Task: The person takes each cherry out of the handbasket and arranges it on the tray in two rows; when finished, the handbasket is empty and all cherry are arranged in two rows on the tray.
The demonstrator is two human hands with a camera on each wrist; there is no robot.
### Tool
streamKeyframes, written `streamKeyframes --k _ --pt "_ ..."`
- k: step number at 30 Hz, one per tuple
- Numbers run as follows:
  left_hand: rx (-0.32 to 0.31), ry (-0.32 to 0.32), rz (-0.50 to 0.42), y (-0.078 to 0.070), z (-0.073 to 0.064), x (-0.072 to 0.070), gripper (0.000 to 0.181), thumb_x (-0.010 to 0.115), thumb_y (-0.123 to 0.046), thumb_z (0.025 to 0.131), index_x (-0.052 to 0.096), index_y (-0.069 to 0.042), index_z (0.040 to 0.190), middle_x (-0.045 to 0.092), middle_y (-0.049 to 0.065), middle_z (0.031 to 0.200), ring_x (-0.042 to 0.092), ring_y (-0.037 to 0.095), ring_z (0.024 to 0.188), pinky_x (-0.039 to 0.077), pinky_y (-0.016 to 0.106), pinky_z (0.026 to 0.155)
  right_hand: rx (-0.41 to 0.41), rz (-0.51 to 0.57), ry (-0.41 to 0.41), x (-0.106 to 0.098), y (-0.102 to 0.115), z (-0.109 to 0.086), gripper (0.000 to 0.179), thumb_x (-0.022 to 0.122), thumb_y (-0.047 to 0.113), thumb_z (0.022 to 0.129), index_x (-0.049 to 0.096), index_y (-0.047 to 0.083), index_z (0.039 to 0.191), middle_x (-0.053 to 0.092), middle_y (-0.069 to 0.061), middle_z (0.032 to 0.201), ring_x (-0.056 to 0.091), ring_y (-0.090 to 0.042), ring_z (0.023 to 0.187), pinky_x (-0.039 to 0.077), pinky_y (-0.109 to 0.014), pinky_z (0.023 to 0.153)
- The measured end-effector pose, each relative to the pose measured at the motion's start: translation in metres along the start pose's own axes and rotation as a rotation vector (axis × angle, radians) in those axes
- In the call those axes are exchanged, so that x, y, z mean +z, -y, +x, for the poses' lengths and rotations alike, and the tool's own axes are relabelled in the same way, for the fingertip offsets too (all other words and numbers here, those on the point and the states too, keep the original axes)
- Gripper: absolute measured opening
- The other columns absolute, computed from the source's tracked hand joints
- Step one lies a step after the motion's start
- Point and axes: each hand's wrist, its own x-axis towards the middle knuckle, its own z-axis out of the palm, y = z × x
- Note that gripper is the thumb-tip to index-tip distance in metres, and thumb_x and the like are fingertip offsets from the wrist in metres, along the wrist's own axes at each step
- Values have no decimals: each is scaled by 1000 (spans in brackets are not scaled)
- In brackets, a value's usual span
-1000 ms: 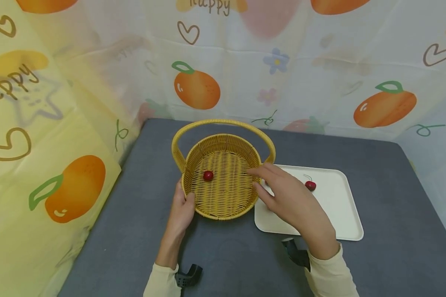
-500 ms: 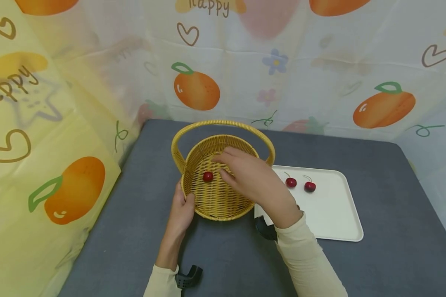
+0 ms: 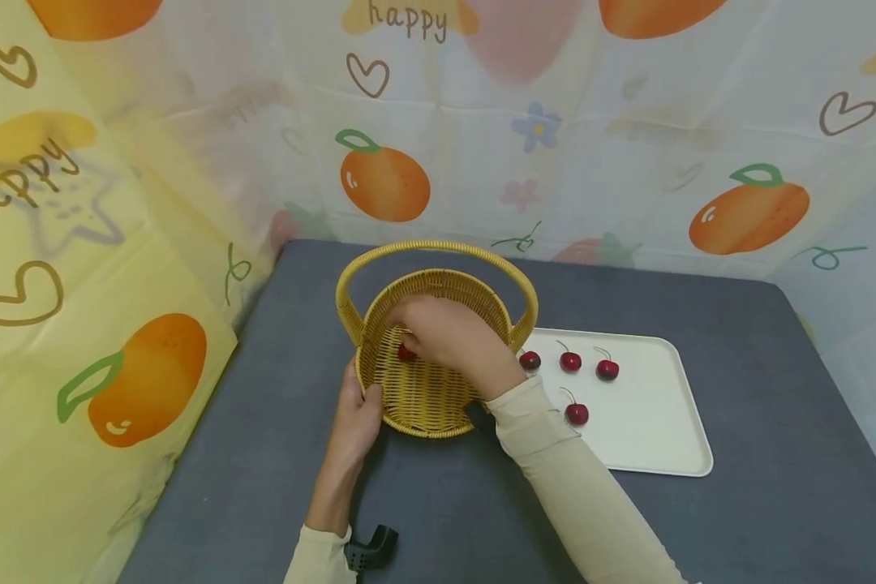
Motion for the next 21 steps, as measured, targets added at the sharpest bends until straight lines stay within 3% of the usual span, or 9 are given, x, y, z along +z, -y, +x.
streamKeyframes --k 6,13,21 --pt "10 5 -18 0 -1 0 67 35 3 108 12 -13 169 23 14 171 28 30 155 25 53 124 44 20 102 15 -5 15 20 74 10 99 82 19 116 75 3 117 68 -15 107 55 -33 93" --pt "2 -18 -6 1 0 0 66 35 3 108 14 -10 169 25 15 170 29 31 155 26 53 124 49 -21 192 23 -9 26 9 74 14 100 82 15 96 68 3 87 56 -15 78 48 -31 71" --pt "-5 -12 4 2 0 0 67 35 3 107 15 -11 169 24 14 171 28 30 155 26 53 124 46 -54 222 29 -12 32 9 77 15 99 84 17 95 72 4 88 61 -14 79 52 -31 74"
